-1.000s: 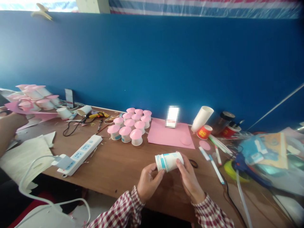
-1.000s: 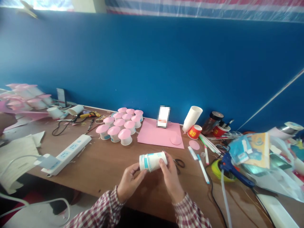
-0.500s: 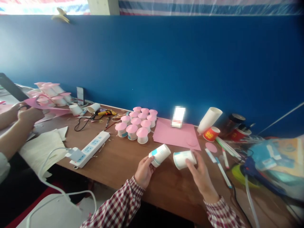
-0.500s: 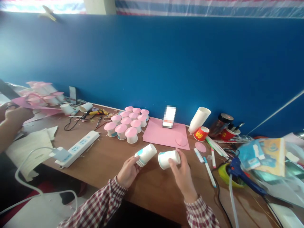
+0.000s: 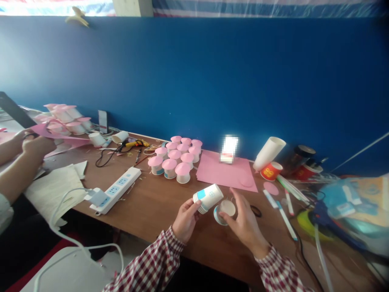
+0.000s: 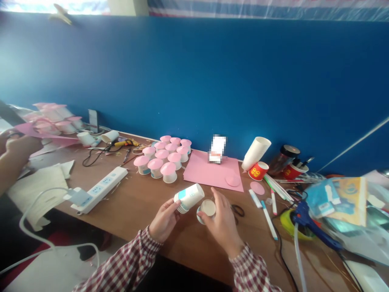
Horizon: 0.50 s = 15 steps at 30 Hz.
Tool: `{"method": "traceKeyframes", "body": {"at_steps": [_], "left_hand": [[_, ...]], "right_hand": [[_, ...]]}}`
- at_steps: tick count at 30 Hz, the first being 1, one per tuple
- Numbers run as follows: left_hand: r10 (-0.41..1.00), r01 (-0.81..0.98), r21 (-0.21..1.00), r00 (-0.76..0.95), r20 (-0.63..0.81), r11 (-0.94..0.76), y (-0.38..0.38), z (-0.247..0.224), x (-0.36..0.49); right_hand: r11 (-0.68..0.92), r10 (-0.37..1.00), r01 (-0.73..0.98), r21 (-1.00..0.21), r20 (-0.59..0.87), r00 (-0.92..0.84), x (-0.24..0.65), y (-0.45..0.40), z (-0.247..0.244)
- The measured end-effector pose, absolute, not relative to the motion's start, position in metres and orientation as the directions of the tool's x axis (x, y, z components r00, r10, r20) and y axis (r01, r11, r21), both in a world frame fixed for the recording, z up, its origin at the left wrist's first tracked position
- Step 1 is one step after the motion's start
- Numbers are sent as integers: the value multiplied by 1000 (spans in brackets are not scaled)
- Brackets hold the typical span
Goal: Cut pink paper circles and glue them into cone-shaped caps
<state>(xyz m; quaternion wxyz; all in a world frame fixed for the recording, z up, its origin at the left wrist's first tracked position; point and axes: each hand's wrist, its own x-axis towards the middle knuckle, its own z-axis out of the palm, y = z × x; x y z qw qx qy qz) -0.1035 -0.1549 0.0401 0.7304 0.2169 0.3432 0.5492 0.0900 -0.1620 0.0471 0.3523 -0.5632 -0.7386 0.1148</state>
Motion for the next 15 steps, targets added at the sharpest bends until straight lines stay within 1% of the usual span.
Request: {"method": "traceKeyframes", "body": {"at_steps": [3,9,12,15], "left_hand": [[950,-654,691,237,-202,309,-159,48,-101],[938,-649,696,329,-107,307,-161,54,-98],[932,-640,704,350,-90,308,-162,53,-97],[929,-650,689,358,-95,320,-162,53,-95]], "right_hand": [[353,915,687,-635,388,-111,89,-159,61],[326,943,502,-801,239,-230,83,-158,83],[302,951,452,-840,230,-207,78,-159,86],[311,950,464,-829,257,-178,76,-160,87]]}}
